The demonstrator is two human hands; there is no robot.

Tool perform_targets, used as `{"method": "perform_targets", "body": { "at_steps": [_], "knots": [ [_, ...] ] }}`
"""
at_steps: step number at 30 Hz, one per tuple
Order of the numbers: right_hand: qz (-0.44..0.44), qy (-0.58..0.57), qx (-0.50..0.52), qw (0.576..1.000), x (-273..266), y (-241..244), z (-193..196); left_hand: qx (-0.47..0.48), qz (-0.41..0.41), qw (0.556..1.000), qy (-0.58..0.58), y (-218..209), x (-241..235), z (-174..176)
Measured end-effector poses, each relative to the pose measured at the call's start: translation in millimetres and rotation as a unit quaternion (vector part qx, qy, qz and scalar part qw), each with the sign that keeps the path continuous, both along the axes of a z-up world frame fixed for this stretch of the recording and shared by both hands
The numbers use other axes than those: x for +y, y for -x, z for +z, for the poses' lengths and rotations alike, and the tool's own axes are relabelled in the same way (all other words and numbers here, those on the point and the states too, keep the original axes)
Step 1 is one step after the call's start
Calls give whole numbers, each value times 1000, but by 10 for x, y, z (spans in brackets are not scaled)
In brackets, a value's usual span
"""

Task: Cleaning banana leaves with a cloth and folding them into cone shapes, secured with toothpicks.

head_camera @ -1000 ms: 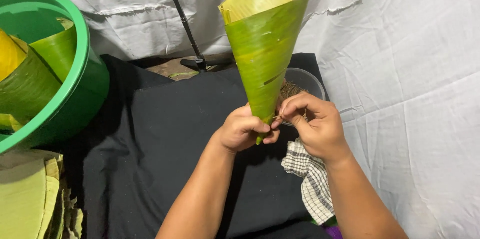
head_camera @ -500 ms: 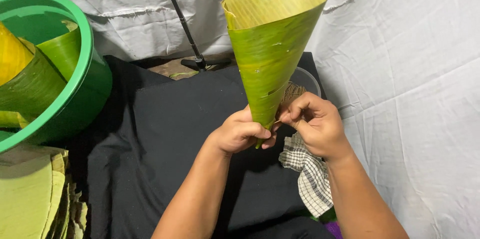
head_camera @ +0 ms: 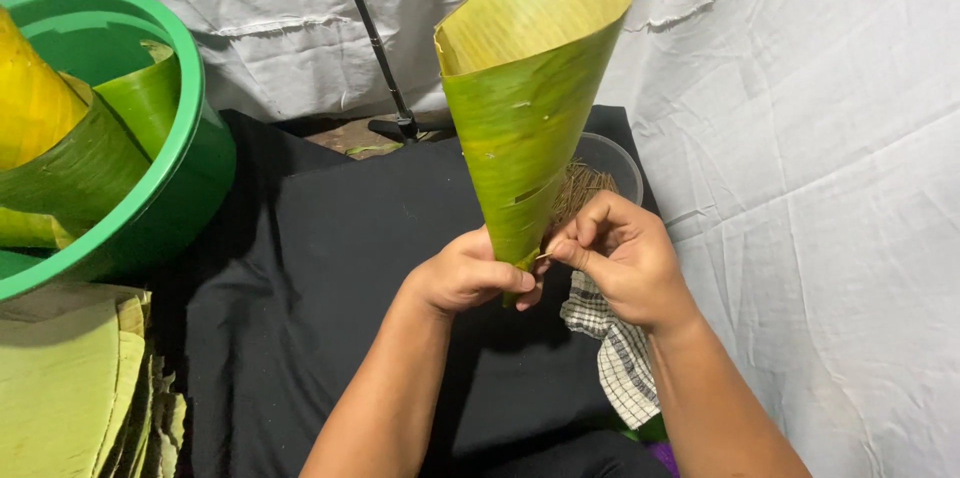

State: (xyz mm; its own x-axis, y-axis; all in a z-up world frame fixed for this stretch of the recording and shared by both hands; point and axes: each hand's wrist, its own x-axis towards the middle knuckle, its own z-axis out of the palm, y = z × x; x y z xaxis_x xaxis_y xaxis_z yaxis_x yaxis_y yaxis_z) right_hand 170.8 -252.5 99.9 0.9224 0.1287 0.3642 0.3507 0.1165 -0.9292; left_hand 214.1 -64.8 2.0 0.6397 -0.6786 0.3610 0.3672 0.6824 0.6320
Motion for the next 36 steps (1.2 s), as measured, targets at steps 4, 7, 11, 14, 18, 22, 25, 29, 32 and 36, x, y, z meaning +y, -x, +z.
{"method": "perform_targets", "body": {
  "at_steps": [4,7,11,14,18,22,25,29,32,36],
  "knots": [
    [1,-12,35,999,-10,45,-102,-16,12,999,-37,49,77,179],
    [-22,-5,54,998,-41,57,-265,-39,24,997,-62,77,93,261],
    [-18,-20,56,998,55,118,-199,-50,37,995,-84,121,117,347],
    [-25,-21,61,998,99,153,-156,-73,48,991,-97,139,128,320],
    [-26,-24,94,995,188,273,-52,-90,64,988,-109,236,159,364],
    [-44,32,96,994,229,349,-75,-95,83,984,-123,426,290,392],
    [-55,34,80,995,393,416,199,-75,86,986,-120,624,382,219],
    [47,-40,118,991,583,476,11,-5,89,991,-103,968,510,188],
    [63,-84,131,986,859,611,-26,22,116,987,-110,1215,690,197],
    [88,-98,143,981,1249,772,-2,-2,186,969,-165,1453,1012,143]
  ]
}}
